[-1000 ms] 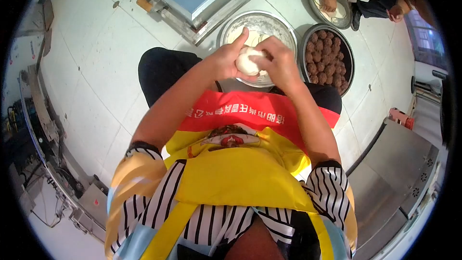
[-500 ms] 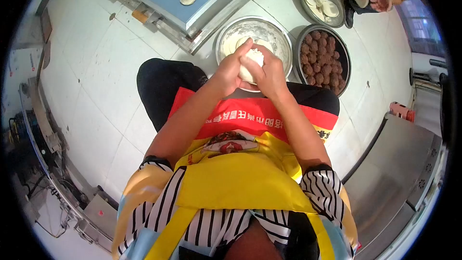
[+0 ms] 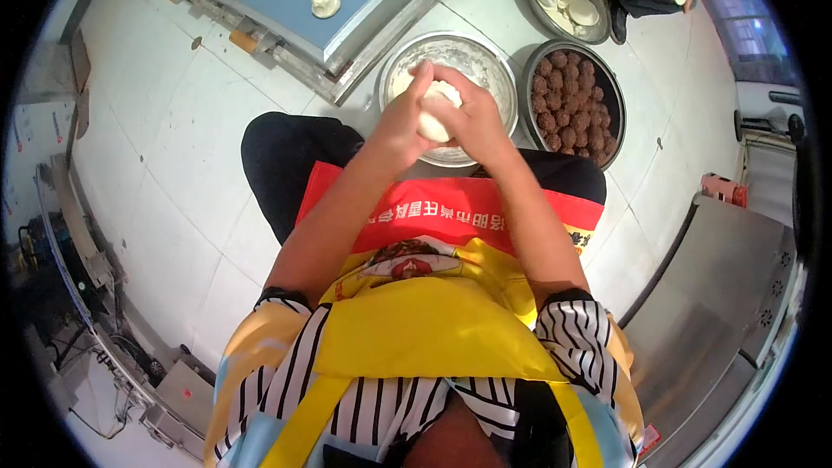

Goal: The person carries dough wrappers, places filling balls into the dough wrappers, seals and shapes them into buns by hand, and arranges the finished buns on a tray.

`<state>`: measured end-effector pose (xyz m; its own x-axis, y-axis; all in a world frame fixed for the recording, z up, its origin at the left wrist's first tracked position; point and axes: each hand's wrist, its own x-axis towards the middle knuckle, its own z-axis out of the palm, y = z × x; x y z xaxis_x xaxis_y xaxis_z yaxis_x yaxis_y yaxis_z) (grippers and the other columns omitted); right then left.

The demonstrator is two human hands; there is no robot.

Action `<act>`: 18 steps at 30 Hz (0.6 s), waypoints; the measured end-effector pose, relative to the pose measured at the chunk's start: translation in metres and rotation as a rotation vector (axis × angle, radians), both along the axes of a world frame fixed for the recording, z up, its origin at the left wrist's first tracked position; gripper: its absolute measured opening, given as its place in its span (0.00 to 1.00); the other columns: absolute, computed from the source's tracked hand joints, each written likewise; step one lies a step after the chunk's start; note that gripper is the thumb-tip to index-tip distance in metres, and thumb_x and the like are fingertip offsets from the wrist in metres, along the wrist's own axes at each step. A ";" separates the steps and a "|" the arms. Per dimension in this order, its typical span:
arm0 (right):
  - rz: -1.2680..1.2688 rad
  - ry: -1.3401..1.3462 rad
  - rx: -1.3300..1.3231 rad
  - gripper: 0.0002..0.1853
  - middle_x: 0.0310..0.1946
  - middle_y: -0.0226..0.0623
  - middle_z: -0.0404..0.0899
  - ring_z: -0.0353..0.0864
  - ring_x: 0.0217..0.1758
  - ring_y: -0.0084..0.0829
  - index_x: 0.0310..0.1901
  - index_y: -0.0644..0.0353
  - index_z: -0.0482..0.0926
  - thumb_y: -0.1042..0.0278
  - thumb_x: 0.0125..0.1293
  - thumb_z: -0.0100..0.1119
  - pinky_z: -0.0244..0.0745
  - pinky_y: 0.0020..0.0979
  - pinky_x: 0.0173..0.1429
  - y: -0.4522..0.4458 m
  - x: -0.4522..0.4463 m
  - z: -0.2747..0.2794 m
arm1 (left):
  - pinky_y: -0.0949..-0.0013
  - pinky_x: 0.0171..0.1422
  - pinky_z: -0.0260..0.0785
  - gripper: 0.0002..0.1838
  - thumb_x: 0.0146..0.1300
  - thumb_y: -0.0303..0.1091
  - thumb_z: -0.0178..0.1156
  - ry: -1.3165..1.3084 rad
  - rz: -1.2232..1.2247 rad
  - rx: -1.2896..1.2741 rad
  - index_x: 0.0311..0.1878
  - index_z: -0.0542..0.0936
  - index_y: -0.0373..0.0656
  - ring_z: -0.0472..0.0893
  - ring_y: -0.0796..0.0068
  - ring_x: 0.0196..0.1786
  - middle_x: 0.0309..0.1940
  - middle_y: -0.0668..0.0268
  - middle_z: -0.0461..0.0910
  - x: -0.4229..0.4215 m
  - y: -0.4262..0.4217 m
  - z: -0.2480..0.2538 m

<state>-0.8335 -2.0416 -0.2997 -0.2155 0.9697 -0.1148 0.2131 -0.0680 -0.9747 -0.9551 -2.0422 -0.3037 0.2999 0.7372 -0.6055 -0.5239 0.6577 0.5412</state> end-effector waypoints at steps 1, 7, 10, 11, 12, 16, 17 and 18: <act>0.080 0.059 -0.076 0.18 0.31 0.47 0.81 0.80 0.30 0.33 0.42 0.65 0.80 0.56 0.59 0.64 0.74 0.32 0.38 0.000 0.005 0.009 | 0.52 0.47 0.74 0.33 0.63 0.68 0.47 -0.034 -0.089 -0.032 0.57 0.69 0.50 0.78 0.66 0.50 0.48 0.65 0.76 -0.008 0.003 -0.001; 0.008 -0.072 0.239 0.20 0.31 0.42 0.80 0.79 0.32 0.26 0.45 0.63 0.79 0.58 0.55 0.66 0.74 0.28 0.35 0.006 0.000 -0.008 | 0.54 0.48 0.74 0.35 0.62 0.69 0.46 -0.043 -0.067 0.068 0.57 0.70 0.48 0.78 0.66 0.51 0.49 0.62 0.76 0.000 0.005 -0.016; 0.203 0.090 0.018 0.19 0.35 0.44 0.80 0.80 0.33 0.30 0.44 0.63 0.79 0.58 0.56 0.66 0.74 0.31 0.39 0.003 0.008 0.008 | 0.56 0.53 0.72 0.37 0.62 0.70 0.46 -0.028 -0.189 0.032 0.59 0.69 0.46 0.77 0.67 0.53 0.52 0.61 0.75 -0.014 0.006 -0.004; 0.176 0.037 0.057 0.21 0.37 0.45 0.80 0.81 0.36 0.33 0.46 0.63 0.78 0.58 0.56 0.66 0.74 0.32 0.43 0.004 0.007 0.006 | 0.57 0.54 0.72 0.36 0.62 0.69 0.46 -0.030 -0.104 0.022 0.59 0.69 0.46 0.77 0.67 0.54 0.52 0.61 0.75 -0.007 0.001 0.001; 0.147 -0.018 0.095 0.22 0.39 0.47 0.80 0.81 0.39 0.35 0.48 0.63 0.77 0.58 0.55 0.67 0.74 0.33 0.47 0.005 0.006 0.003 | 0.58 0.56 0.71 0.36 0.63 0.68 0.46 -0.031 -0.018 0.017 0.59 0.69 0.46 0.77 0.67 0.54 0.52 0.62 0.75 0.000 0.001 0.005; 0.132 -0.067 0.345 0.23 0.40 0.46 0.80 0.81 0.43 0.40 0.47 0.64 0.77 0.57 0.53 0.67 0.73 0.33 0.50 0.010 -0.004 -0.005 | 0.62 0.56 0.71 0.36 0.64 0.67 0.45 0.230 0.050 0.541 0.60 0.68 0.45 0.77 0.68 0.53 0.52 0.62 0.75 -0.005 -0.008 -0.046; 0.192 -0.048 0.302 0.22 0.40 0.46 0.80 0.81 0.43 0.41 0.46 0.64 0.78 0.58 0.54 0.67 0.73 0.34 0.50 0.010 -0.002 -0.003 | 0.63 0.56 0.71 0.35 0.65 0.66 0.45 0.184 -0.013 0.513 0.60 0.68 0.44 0.77 0.68 0.53 0.51 0.62 0.75 -0.011 -0.006 -0.052; 0.253 -0.030 0.256 0.21 0.40 0.45 0.81 0.81 0.43 0.41 0.45 0.64 0.78 0.58 0.54 0.67 0.73 0.34 0.50 0.007 0.001 0.000 | 0.64 0.55 0.72 0.34 0.66 0.66 0.44 0.141 -0.075 0.485 0.60 0.68 0.44 0.78 0.69 0.52 0.51 0.62 0.76 -0.017 -0.004 -0.050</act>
